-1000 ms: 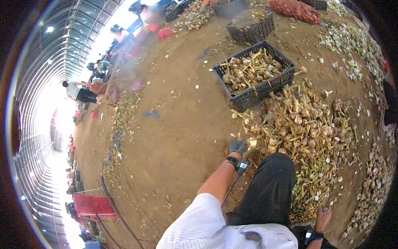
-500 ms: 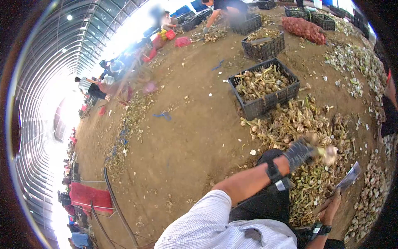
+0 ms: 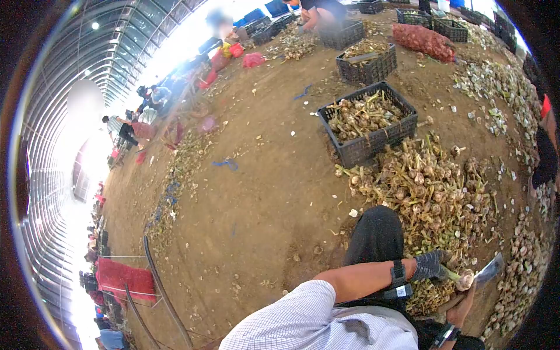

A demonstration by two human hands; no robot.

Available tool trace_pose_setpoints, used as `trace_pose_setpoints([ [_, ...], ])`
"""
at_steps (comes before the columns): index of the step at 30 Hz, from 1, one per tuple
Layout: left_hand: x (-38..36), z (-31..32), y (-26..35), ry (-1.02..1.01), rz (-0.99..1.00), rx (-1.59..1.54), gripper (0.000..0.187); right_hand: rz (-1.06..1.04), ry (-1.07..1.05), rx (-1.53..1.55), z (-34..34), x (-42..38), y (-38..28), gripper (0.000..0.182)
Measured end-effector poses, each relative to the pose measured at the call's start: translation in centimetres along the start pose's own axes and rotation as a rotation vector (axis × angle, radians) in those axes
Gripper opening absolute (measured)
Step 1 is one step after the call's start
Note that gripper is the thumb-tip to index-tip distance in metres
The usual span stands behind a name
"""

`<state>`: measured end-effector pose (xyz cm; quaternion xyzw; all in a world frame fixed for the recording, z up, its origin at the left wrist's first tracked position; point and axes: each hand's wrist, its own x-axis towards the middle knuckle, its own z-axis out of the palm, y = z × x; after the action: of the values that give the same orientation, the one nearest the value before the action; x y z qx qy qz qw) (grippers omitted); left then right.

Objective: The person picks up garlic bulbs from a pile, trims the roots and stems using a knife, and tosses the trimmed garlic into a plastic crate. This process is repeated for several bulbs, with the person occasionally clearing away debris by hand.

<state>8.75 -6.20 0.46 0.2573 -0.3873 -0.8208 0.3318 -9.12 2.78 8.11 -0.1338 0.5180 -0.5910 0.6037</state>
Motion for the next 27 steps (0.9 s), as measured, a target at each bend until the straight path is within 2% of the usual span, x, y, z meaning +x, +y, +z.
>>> trace_pose_setpoints([
  [2, 1.2, -1.8, -2.6, 0.031, 0.190, 0.541, 0.061, 0.014, -0.040, -0.060, -0.7, 0.2, -0.1, 0.043],
  [5, -0.6, 0.2, 1.2, -0.061, 0.025, 0.949, 0.084, 0.033, -0.087, -0.152, -0.7, 0.0, -0.6, 0.041],
  [7, -1.1, 1.2, 1.7, -0.030, -0.001, 1.110, 0.077, -0.034, -0.076, -0.243, 1.5, -0.6, -0.6, 0.043],
  [8, -1.5, 1.5, 1.8, -0.046, 0.090, 1.006, 0.085, -0.050, -0.045, -0.381, 1.2, -0.4, -0.4, 0.047],
  [11, -2.7, 2.9, 3.6, -0.027, 0.030, 1.101, 0.090, -0.117, 0.012, -0.711, 0.0, 0.9, 0.0, 0.060],
  [12, -2.5, 2.8, 3.4, -0.041, 0.043, 1.004, 0.090, -0.153, 0.007, -0.763, -0.1, 1.4, 0.2, 0.065],
  [15, -3.2, 4.1, 5.9, -0.028, -0.038, 1.035, 0.079, -0.208, 0.075, -0.899, 1.3, 1.1, 0.3, 0.063],
  [16, -1.6, 2.6, 1.3, 0.057, 0.186, 0.978, 0.068, -0.201, 0.083, -0.935, 1.8, 1.3, 0.0, 0.052],
  [17, -2.6, 3.3, 2.7, 0.084, 0.181, 0.953, 0.064, -0.249, -0.016, -0.941, -0.1, 2.0, 0.7, 0.050],
  [18, -1.5, 2.5, 0.6, 0.073, 0.078, 0.988, 0.067, -0.184, 0.007, -0.950, 2.3, 0.3, -0.6, 0.055],
  [19, -0.2, 0.9, -1.7, -0.087, 0.028, 0.882, 0.062, -0.120, 0.030, -0.958, 4.6, -1.3, -1.9, 0.060],
  [20, -1.1, 0.9, -1.6, -0.075, 0.294, 0.751, 0.050, -0.119, 0.135, -0.983, 4.9, -2.4, -2.0, 0.052],
  [21, -2.2, 2.1, 2.2, -0.091, 0.129, 0.476, 0.039, -0.165, 0.201, -0.968, 5.6, -2.5, -1.7, 0.047],
  [22, -2.6, 2.5, 2.0, -0.053, 0.104, 0.290, 0.037, -0.249, 0.126, -0.876, 4.7, -2.8, -1.1, 0.044],
  [23, -2.9, 2.5, 2.8, -0.045, 0.011, 0.287, 0.040, -0.358, 0.067, -1.076, 4.2, -2.9, -1.6, 0.045],
  [25, -3.3, 2.7, 4.7, -0.113, 0.084, 0.406, 0.039, -0.609, 0.015, -1.126, 3.5, -3.3, -0.9, 0.026],
  [27, -3.2, 2.1, 4.3, -0.081, -0.037, 0.504, 0.038, -0.500, -0.044, -1.252, 4.1, -4.7, -2.3, 0.030],
])
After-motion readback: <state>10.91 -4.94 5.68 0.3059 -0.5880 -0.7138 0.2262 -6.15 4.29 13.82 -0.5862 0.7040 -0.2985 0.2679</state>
